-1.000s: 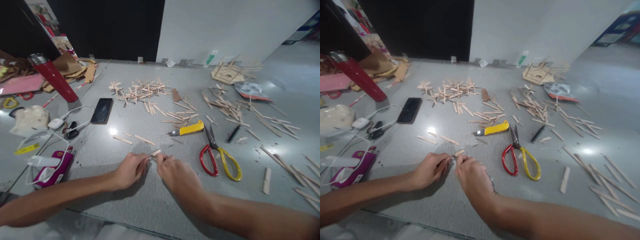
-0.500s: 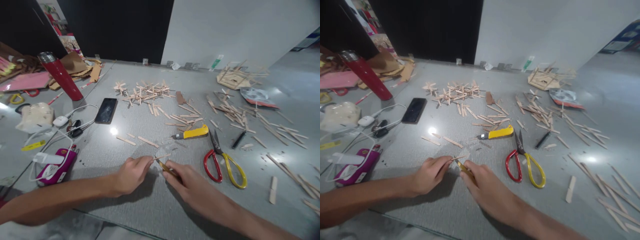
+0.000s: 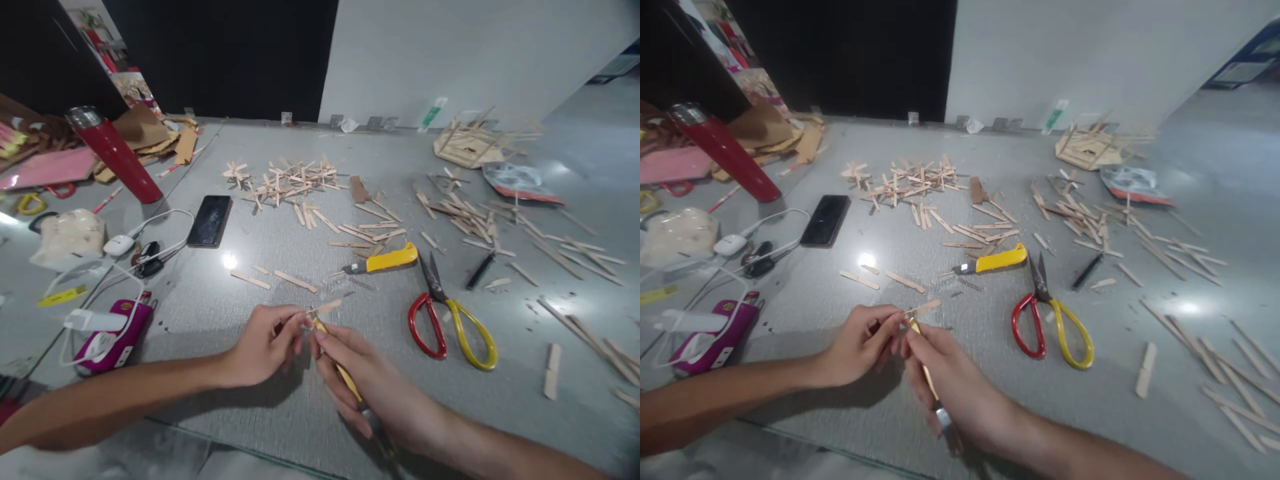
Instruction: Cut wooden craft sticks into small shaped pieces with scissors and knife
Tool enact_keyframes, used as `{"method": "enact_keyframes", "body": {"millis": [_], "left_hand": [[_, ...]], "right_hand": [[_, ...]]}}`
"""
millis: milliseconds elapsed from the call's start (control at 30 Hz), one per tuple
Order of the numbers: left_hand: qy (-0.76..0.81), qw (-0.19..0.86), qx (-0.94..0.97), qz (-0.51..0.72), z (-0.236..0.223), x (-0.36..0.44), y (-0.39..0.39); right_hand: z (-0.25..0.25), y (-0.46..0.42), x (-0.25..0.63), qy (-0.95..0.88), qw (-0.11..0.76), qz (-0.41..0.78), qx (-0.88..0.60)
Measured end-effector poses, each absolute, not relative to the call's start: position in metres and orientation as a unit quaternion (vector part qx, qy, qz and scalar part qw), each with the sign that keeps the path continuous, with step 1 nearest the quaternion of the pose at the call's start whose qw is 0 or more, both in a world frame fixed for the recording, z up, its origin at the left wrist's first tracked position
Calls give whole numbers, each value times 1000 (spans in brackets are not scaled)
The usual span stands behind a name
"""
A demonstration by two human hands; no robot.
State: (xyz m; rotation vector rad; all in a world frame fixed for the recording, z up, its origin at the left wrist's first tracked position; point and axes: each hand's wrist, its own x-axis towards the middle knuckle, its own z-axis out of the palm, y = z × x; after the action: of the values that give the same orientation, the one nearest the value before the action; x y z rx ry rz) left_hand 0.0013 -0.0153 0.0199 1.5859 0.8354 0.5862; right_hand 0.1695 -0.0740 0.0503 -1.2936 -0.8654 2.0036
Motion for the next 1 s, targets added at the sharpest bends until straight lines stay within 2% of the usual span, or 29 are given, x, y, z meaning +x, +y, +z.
{"method": "enact_keyframes", "body": {"millis": [267, 367, 433, 500, 600, 667, 867, 1000], "left_hand": [[340, 673, 623, 210, 21, 0, -7], [341, 676, 620, 203, 20, 2, -5], [361, 637, 647, 215, 19, 3, -5], [379, 554, 702, 237, 17, 5, -6], [376, 412, 783, 275, 15, 6, -8], [366, 389, 795, 288, 17, 5, -8], [329, 558, 709, 278, 41, -5, -1], [322, 647, 641, 260, 59, -7, -1]], "right_hand": [[61, -35, 230, -314, 186, 842, -397], [58, -24, 238, -315, 176, 852, -380], [52, -26, 229, -315, 192, 849, -378], [45, -37, 210, -309, 233, 826, -410], [38, -57, 178, -322, 334, 721, -515], [41, -63, 171, -344, 351, 677, -548], [76, -26, 225, -471, 194, 741, -438], [95, -12, 242, -441, 159, 784, -408]]}}
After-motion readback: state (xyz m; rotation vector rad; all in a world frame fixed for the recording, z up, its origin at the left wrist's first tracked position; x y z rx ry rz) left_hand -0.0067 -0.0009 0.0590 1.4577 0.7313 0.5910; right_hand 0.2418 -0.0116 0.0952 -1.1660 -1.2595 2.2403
